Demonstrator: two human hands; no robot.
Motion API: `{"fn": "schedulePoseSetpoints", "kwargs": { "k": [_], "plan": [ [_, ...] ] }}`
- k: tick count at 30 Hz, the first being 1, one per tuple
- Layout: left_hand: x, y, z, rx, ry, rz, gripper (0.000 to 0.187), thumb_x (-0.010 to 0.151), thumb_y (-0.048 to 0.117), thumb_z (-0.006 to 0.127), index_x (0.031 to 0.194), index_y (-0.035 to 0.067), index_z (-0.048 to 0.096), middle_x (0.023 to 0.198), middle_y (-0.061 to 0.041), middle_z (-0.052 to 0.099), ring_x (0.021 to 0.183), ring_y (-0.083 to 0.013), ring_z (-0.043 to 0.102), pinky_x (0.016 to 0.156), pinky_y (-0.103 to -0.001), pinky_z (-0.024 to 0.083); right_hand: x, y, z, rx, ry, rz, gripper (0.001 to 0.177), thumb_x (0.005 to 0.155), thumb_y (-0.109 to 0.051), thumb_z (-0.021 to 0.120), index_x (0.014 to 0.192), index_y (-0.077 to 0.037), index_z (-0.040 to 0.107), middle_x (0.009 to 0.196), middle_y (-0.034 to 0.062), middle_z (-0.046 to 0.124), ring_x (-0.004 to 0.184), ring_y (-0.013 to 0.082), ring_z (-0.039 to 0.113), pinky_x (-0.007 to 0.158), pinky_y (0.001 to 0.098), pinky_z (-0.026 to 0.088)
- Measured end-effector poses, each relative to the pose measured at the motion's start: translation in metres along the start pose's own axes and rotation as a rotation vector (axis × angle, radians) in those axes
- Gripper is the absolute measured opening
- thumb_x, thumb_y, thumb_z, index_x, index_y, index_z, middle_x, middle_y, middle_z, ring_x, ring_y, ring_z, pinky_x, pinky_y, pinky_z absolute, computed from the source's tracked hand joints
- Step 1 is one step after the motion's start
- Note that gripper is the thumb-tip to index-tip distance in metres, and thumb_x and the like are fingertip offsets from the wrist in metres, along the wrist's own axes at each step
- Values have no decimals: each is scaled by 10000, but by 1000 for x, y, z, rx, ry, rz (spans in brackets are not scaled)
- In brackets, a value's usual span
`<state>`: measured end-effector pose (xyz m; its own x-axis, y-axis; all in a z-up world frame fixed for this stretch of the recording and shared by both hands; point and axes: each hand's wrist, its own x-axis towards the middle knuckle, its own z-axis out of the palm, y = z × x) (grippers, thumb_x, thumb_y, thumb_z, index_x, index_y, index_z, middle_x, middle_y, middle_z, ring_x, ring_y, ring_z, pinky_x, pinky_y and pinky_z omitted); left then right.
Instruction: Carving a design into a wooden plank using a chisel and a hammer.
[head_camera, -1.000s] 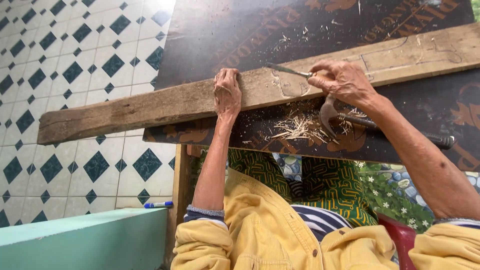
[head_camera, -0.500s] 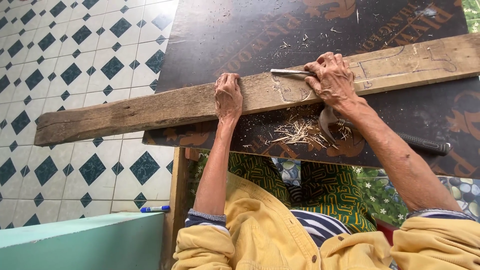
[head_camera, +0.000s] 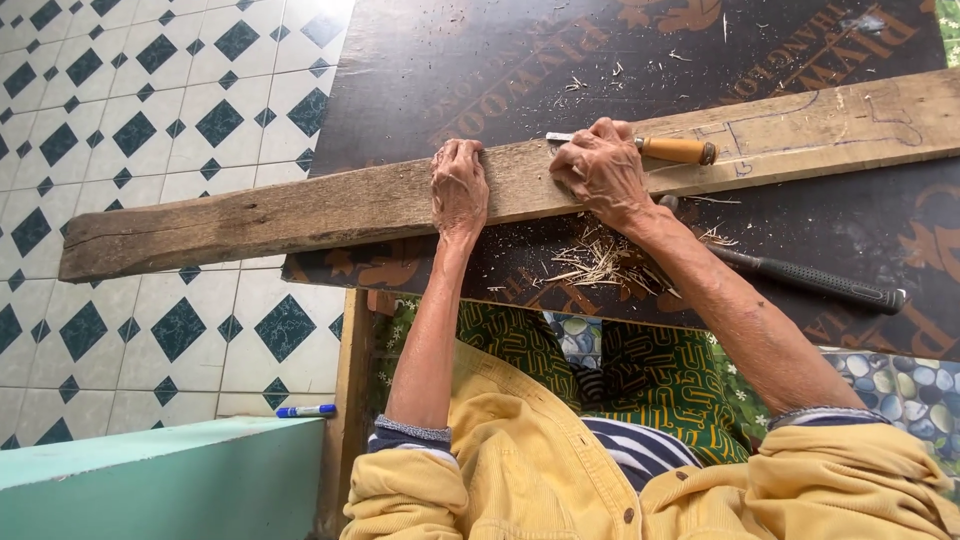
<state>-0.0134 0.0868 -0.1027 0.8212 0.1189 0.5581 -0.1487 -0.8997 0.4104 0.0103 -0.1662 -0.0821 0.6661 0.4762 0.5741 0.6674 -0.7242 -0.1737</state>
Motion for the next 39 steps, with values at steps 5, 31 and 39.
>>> {"fn": "schedulePoseSetpoints", "kwargs": {
  "k": [5,31,39],
  "plan": [
    [0,0,0,-8,3,2,147,994,80,525,1039,169,633,1028,-43,616,1076,-267,650,990,-399,500,7,-15,-1,-157,-20,-10,190,890,-344,851,835,-239,702,766,5,690,951,145,578,971,318,388],
    [1,4,-2,-9,27,-10,142,992,88,530,1010,172,643,998,-46,618,1034,-268,664,960,-397,517,-46,-80,-62,178,-268,-190,485,1093,-505,437,1189,-139,740,1253,142,735,1294,277,623,1152,417,402],
    [0,5,-2,-39,6,6,161,992,67,504,1021,152,637,1005,-44,594,1035,-271,649,983,-406,503,-42,-80,-17,65,-372,-160,831,1025,-709,256,1632,-147,326,1636,185,390,1523,316,322,1272,459,148]
  ]
}}
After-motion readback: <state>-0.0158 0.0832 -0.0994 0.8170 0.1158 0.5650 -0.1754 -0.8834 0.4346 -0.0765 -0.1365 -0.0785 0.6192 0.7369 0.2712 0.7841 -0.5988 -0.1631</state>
